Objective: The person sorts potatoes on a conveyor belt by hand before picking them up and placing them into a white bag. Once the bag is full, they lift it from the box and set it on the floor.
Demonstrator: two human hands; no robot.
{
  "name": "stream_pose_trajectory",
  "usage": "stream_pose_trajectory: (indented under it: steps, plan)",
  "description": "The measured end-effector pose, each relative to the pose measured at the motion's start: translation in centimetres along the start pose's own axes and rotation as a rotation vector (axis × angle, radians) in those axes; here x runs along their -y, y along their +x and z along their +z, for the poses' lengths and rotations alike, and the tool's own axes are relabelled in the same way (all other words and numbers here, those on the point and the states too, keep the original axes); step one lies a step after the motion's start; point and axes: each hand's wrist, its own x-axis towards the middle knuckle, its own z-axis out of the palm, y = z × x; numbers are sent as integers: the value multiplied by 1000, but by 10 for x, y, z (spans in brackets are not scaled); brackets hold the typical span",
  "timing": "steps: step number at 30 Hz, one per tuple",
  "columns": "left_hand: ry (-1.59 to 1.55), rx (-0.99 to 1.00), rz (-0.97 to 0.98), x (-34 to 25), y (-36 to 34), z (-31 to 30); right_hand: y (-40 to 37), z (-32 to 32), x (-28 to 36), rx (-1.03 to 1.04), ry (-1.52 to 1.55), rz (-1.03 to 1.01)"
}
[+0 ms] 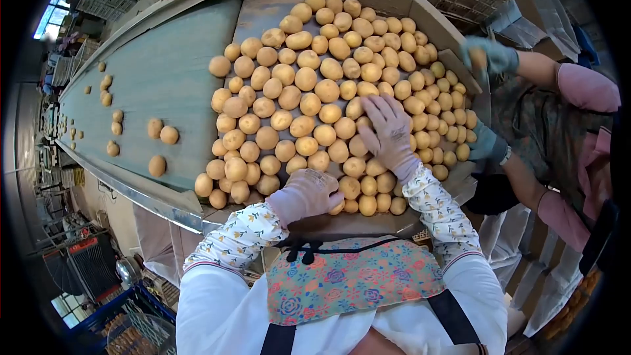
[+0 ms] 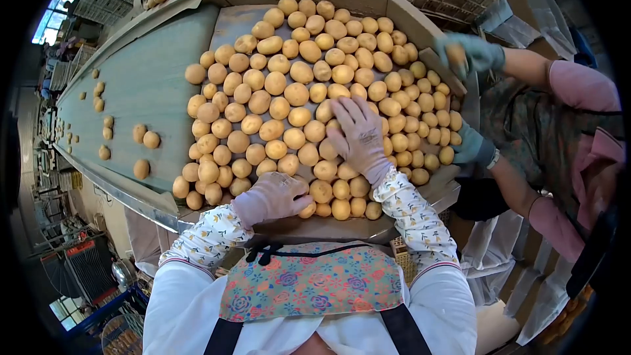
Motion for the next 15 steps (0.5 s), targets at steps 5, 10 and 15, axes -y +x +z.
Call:
stream_pose_trajectory:
  steps: [5, 10, 15]
  plan:
    - [57, 37, 15, 1, -1, -1, 49, 21, 40, -169, 199, -195]
    - [39, -34, 46, 8, -5, 5, 128, 67, 81, 150, 48, 5]
    - [12, 19, 28, 6, -7, 4, 190, 29, 100, 763, -110, 212]
